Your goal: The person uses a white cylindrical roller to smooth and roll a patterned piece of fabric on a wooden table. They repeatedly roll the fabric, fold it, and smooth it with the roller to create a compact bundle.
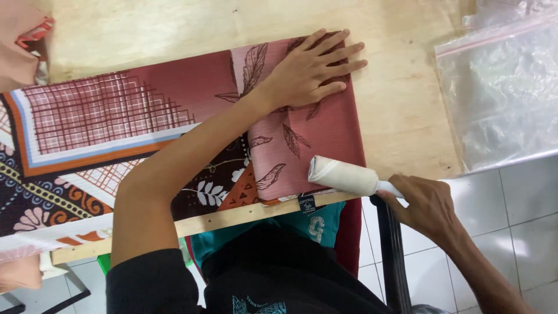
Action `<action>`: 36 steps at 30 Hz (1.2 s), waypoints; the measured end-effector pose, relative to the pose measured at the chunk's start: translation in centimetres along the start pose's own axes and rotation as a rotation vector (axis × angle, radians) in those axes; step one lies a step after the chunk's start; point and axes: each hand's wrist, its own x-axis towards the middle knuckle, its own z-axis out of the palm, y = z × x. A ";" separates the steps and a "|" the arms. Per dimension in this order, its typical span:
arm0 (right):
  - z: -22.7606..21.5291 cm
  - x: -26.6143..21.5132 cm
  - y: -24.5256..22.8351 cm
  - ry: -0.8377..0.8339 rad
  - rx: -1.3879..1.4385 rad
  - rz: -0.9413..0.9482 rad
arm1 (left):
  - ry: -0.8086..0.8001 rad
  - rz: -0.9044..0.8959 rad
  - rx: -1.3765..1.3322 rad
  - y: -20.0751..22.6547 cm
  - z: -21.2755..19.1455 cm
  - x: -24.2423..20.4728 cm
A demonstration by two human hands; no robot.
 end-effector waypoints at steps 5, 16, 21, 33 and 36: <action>-1.5 -0.1 -0.8 -0.049 0.107 0.026 | 0.010 -0.003 0.017 -0.2 0.5 0.1; -2.5 -0.7 -9.2 -0.165 0.584 0.620 | 0.260 -0.120 0.059 2.5 -3.9 -1.6; -1.3 -1.8 -13.3 -0.031 0.946 0.558 | 0.326 -0.229 -0.431 8.2 -10.5 -7.4; 1.6 -1.9 -15.0 -0.064 0.615 0.684 | 0.010 -0.209 -0.006 9.3 -4.1 -13.8; 1.8 -1.7 -12.3 -0.011 0.472 0.794 | -0.002 -0.212 -0.011 9.4 -4.8 -13.7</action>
